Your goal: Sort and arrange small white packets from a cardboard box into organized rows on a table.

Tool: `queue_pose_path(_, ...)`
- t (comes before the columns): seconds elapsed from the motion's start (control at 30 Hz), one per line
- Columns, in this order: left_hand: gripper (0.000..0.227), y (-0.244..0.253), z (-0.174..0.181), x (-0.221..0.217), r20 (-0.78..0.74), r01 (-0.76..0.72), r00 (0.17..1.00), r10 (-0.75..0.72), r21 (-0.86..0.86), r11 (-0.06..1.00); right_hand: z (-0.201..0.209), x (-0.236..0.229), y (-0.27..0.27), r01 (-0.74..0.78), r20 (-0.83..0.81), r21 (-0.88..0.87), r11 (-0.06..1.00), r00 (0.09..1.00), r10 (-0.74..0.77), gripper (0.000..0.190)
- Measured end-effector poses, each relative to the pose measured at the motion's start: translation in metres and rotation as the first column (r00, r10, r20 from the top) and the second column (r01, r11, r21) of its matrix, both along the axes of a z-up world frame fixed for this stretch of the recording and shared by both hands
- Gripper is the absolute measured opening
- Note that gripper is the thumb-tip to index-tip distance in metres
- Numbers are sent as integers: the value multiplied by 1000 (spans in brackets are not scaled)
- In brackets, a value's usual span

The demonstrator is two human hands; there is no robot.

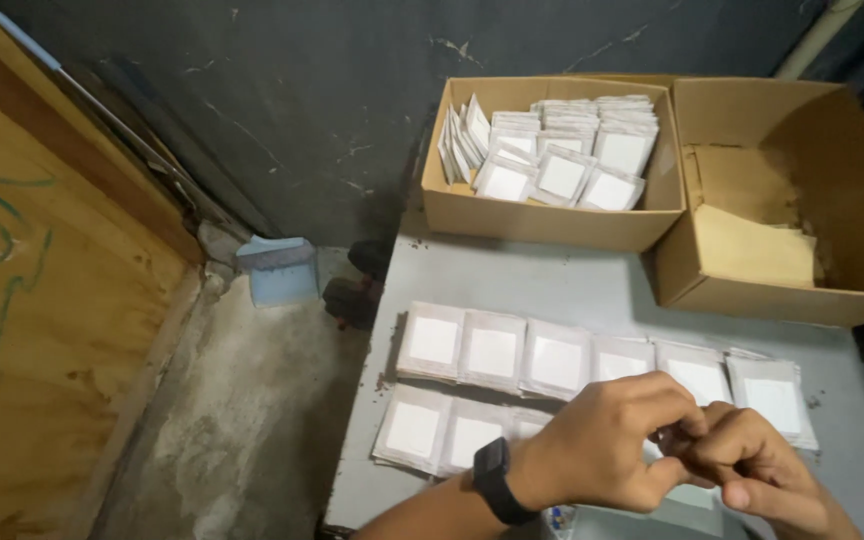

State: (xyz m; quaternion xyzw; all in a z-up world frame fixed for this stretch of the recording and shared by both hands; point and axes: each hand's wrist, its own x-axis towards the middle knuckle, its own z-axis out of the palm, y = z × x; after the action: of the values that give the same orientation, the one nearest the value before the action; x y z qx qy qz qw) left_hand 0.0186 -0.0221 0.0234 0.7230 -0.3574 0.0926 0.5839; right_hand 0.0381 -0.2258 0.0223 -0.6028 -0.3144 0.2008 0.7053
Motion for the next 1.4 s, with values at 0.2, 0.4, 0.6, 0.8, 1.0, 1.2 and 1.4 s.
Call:
queue_pose_path(0.2,27,11,12,0,-19,-31,999,30,-65,997,21,13,15,-28,111,-29,999,993,31,59)
queue_pose_path(0.4,10,21,15,15,84,-179,977,194,-156,971,12,73,11,-56,216,-176,983,972,94,50)
queue_pose_path(0.6,21,43,33,30,97,-508,826,556,-299,807,82,168,75,550,523,-601,581,819,-235,37)
queue_pose_path(0.8,16,59,46,34,-17,-642,706,708,-438,630,16,308,98,669,654,-743,-25,733,190,31)
queue_pose_path(1.0,17,60,49,36,15,-673,659,752,-436,598,0,326,116,536,515,-821,-198,844,148,39)
queue_pose_path(1.2,19,60,51,36,61,-681,638,768,-420,600,5,323,119,575,566,-794,-197,818,106,40)
queue_pose_path(1.4,19,63,53,37,85,-696,615,784,-409,590,57,276,108,764,760,-636,-110,645,86,30)
